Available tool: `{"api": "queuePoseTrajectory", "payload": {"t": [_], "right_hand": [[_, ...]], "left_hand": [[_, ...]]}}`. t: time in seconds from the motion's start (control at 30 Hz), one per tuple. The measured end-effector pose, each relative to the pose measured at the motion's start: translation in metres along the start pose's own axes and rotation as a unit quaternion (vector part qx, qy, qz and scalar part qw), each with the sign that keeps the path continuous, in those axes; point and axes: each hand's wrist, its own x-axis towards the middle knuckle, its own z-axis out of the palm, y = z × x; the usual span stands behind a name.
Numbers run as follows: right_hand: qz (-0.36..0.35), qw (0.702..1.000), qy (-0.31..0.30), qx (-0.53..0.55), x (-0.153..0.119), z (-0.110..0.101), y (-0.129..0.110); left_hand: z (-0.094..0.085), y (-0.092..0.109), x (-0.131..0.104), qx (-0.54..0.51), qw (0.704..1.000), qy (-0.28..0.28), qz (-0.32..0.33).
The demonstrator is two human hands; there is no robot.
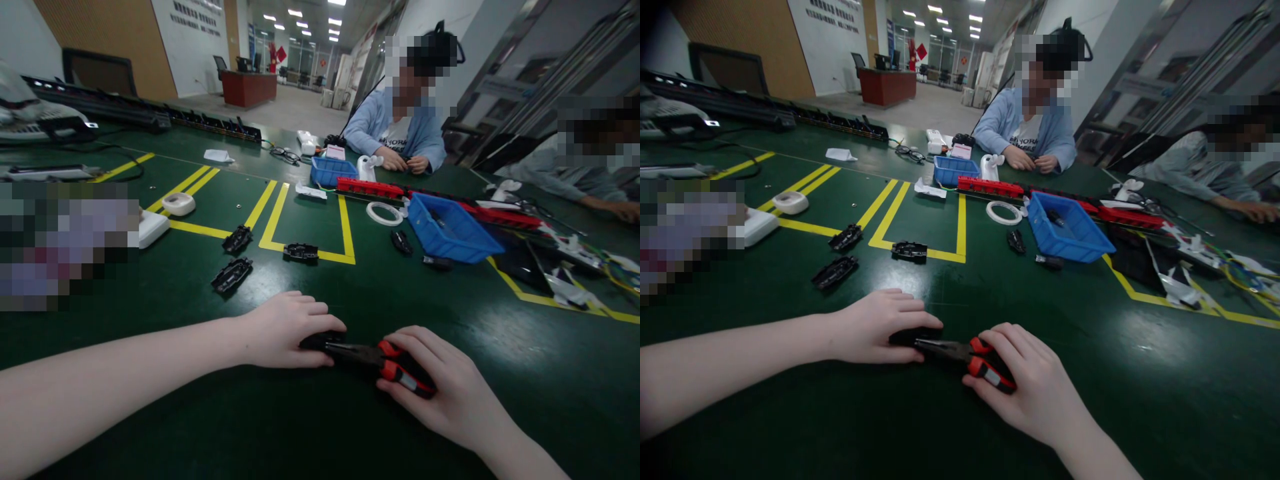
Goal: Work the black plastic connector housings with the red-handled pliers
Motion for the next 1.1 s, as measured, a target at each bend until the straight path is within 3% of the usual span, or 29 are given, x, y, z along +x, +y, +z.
{"api": "queuePoseTrajectory", "payload": {"t": [1.1], "right_hand": [[-0.017, 0.999, 0.026, -0.044, 0.0014, -0.0021, 0.0038]], "left_hand": [[0.0002, -0.0005, 0.0005, -0.012, 1.0, -0.003, 0.005]]}}
